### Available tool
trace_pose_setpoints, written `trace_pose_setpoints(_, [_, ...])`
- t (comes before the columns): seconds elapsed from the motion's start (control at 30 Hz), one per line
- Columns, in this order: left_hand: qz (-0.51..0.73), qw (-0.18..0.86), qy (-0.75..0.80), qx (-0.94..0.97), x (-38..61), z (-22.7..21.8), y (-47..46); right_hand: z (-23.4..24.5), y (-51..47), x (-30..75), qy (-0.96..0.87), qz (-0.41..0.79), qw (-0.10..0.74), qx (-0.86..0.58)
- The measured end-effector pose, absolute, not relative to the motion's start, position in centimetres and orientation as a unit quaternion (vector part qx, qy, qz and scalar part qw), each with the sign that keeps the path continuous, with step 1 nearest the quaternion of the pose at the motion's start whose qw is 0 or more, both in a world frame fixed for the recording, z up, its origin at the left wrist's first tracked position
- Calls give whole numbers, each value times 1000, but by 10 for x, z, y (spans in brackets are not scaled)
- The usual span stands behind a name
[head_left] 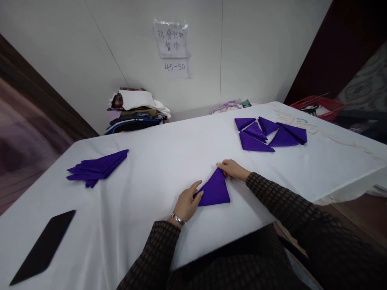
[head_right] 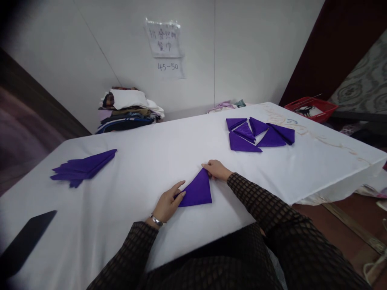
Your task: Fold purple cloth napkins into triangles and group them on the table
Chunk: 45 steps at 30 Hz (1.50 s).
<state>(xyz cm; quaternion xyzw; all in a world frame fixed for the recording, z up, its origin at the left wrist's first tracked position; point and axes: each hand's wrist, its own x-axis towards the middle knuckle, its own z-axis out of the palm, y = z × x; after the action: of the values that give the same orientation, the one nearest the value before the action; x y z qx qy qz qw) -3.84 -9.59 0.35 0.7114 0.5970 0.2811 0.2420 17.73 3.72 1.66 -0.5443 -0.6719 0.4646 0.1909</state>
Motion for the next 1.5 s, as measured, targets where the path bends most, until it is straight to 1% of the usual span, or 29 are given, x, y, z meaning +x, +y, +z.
trace_pose_setpoints(0.13, [279, 245, 595, 713, -38, 4, -95, 14, 45, 175, -711, 406, 170, -548])
trace_pose_setpoints(0.63, [260, 238, 601, 717, -38, 3, -96, 12, 38, 170, -786, 226, 142, -557])
trace_pose_setpoints(0.77, [251, 212, 605, 725, -37, 2, -96, 12, 31, 167, -783, 196, 127, -577])
trace_pose_setpoints(0.9, [240, 179, 613, 731, -36, 4, -99, 12, 26, 163, -780, 153, 88, -600])
trace_pose_setpoints(1.03, [222, 156, 631, 727, -36, 6, -104, 11, 22, 161, -785, 115, 82, -603])
trace_pose_setpoints(1.13, [248, 148, 643, 710, -37, 4, -110, 9, 19, 161, -790, 91, 84, -601])
trace_pose_setpoints(1.33, [355, 188, 661, 634, -44, -2, -129, 9, 17, 162, -786, 92, 86, -606])
trace_pose_setpoints(1.5, [380, 148, 674, 616, -47, -3, -148, 9, 17, 165, -785, 114, 101, -600])
